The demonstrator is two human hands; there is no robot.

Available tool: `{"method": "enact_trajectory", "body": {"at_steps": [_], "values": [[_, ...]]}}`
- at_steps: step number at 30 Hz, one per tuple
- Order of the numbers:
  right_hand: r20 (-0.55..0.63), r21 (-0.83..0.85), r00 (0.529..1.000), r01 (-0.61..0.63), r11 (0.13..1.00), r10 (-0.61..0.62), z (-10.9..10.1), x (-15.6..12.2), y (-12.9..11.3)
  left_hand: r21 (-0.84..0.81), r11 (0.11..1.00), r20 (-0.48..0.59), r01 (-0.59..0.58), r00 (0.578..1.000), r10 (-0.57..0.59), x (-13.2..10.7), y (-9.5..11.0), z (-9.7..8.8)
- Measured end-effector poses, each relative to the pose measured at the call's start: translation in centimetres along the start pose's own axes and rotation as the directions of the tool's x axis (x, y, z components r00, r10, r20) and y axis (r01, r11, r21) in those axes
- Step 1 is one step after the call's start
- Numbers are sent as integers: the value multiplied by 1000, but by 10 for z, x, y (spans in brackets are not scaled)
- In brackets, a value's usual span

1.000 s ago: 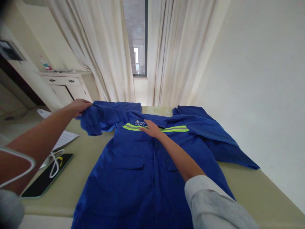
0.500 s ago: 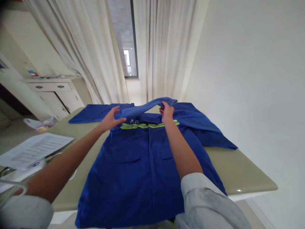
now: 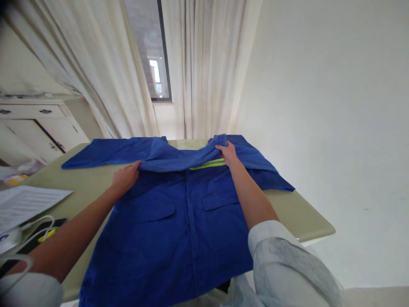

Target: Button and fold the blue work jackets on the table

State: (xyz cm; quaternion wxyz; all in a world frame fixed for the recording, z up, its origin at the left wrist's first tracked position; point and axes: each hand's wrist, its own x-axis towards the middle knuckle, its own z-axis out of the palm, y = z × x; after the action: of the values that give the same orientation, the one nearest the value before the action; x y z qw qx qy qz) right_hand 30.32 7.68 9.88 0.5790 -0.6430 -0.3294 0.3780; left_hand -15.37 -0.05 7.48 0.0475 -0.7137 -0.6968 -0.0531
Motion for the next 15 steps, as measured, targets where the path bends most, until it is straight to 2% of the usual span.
{"method": "enact_trajectory", "body": {"at_steps": [2, 5, 8, 11, 13, 15], "values": [[-2, -41, 1000, 27, 999, -27, -2, 8, 3, 7, 1000, 5, 4, 1000, -4, -8, -14, 1], [-69, -142, 997, 10, 990, -20, -19, 12, 24, 28, 995, 27, -96, 995, 95, -22, -30, 11], [-118, -218, 991, 42, 975, -69, -35, 13, 45, 99, 983, 123, -155, 982, 143, -24, -33, 19], [-146, -294, 976, 115, 949, -164, -48, 19, 46, 153, 971, 184, -181, 971, 152, -13, -20, 19], [-194, -360, 954, 147, 921, -228, -62, 25, 38, 121, 982, 118, -148, 984, 134, -5, -1, 19], [-283, -422, 920, 133, 897, -270, -85, 31, 29, 22, 985, 18, -173, 985, 173, -3, 24, 25]]}}
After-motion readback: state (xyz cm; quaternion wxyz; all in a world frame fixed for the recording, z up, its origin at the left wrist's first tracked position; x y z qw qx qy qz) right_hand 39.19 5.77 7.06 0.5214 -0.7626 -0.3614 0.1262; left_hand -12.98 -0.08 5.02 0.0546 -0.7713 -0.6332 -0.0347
